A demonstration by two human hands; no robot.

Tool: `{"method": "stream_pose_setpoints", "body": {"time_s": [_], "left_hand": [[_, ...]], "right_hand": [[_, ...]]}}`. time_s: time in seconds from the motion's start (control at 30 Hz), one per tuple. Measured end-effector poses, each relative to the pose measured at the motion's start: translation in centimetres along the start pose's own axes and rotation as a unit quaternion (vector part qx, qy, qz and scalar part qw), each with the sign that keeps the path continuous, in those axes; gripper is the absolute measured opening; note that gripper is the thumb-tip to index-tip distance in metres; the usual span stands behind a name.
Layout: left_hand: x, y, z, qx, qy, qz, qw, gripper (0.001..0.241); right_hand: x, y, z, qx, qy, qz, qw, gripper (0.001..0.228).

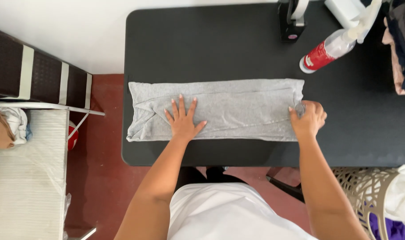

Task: The person folds a gray t-shirt, a white checkered shirt, and a purple t-shirt on a black table. They spray each garment with a liquid from a red spray bottle before folding it neatly and placing it on a stack.

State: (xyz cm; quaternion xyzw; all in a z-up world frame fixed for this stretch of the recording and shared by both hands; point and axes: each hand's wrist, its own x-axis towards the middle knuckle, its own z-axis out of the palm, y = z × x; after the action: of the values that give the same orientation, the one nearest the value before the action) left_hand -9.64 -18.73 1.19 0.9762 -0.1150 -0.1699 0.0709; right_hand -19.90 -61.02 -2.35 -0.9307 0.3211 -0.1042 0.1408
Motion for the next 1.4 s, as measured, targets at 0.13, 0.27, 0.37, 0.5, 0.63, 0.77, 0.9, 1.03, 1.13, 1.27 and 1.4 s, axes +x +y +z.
{"method": "stream_pose_setpoints", "body": {"time_s": [0.13,0.27,0.37,0.5,0.63,0.77,0.9,1.03,1.13,1.27,1.4], "left_hand": [[0.0,0.0,-0.4,-0.005,-0.02,0.001,1.0,0.098],[0.0,0.3,-1.0,-0.006,-0.032,-0.017,0.999,0.098],[0.0,0.4,-1.3,-0.013,-0.043,-0.032,0.998,0.099],[1.2,-1.1,-0.2,-0.071,-0.024,-0.024,0.997,0.104],[2.7,-5.2,2.8,-0.188,0.138,0.004,0.972,0.082],[2.2,-9.2,1.9,-0.496,0.292,0.058,0.816,0.038],[1.1,-13.7,-2.1,-0.781,0.022,-0.16,0.604,0.029],[1.1,-18.6,-2.9,-0.824,-0.105,-0.188,0.525,0.042],[1.4,-21.0,-3.7,-0.842,-0.167,-0.149,0.491,0.058],[1.8,-21.5,-6.2,-0.819,-0.172,-0.214,0.503,0.081],[3.2,-22.6,0.0,-0.725,-0.089,-0.215,0.648,0.071]], "right_hand": [[-0.1,-2.4,-1.6,0.04,-0.027,0.107,0.993,0.08],[1.9,-2.8,-0.7,0.022,-0.161,0.162,0.973,0.09],[3.3,-0.3,1.8,0.002,-0.196,0.112,0.974,0.087],[4.7,1.0,1.7,0.18,-0.216,0.127,0.951,0.073],[2.8,-2.6,-2.6,0.416,-0.201,0.177,0.869,0.057],[1.3,-8.0,-6.7,0.549,-0.219,0.181,0.786,0.04],[-1.7,-17.0,-6.9,0.518,-0.184,0.016,0.835,0.059],[-5.9,-27.8,-3.5,0.429,-0.192,-0.043,0.882,0.065],[-11.8,-37.1,-0.5,0.287,-0.236,-0.045,0.927,0.101],[-17.8,-43.1,3.9,0.34,-0.299,-0.13,0.882,0.09],[-19.8,-42.0,7.4,0.266,-0.249,-0.146,0.92,0.052]]}}
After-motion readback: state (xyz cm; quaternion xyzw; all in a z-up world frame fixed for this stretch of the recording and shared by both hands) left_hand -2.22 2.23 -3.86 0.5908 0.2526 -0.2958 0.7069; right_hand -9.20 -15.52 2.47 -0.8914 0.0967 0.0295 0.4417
